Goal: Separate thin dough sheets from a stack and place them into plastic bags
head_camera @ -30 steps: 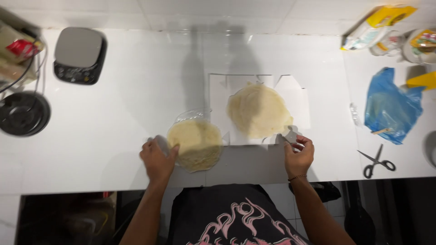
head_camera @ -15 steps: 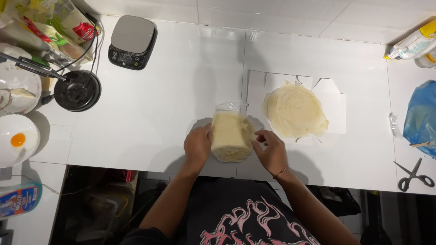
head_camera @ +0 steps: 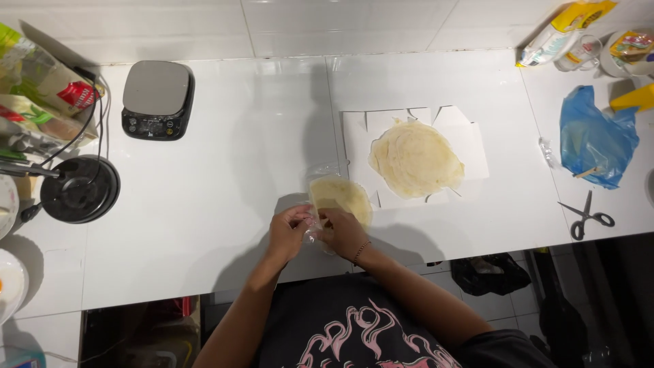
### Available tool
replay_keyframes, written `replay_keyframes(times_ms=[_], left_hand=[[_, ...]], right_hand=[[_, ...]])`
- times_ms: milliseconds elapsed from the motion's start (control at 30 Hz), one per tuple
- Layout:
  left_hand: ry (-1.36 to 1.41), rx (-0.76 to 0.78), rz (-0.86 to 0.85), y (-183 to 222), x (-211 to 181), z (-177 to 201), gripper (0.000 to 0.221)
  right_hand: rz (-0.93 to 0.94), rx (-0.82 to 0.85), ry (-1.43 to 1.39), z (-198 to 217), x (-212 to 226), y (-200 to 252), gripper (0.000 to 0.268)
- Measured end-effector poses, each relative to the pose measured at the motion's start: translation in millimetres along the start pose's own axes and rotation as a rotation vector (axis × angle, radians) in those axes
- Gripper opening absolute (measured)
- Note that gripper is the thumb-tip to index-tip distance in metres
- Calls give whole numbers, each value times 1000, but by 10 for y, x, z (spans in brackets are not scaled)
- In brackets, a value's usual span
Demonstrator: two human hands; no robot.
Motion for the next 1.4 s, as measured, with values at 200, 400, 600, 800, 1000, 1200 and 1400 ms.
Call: replay_keyframes(times_ms=[200,400,600,800,1000,1200,1400], left_hand=[[-95,-49,61,85,-88,169,28],[-435,-103,23,153,-203,269,28],[-130,-17,-96,624,-1129,27,77],[1353,793,118,737,-1576,-426,116],[1216,688,303,608,-791,-618,64],[957,560,345,632,-208,-839,27],[1082,617,88,1195,-1461,-699,76]], right_hand=[[-319,-168,-229,-101,-880,-127,22],[-218,-302,-561,512,-503,191,31],[203,-476,-288,1259,-28,658,20],[751,-109,418,1317,1212,1077,29],[824,-459,108,1646,1274,1345,25],[568,-765,38,2156,1175,1386,38],[324,-243,-409,2619,1289,1158,51]])
Point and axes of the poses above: each hand's wrist, its own y-axis away from the middle knuckle, its own z-axis out of the back of the hand, x = y × z, the point moved 4 cm from there along -y, towards the middle knuckle, and after that the axes turned 4 degrees about -y, right-handed, at the moved point
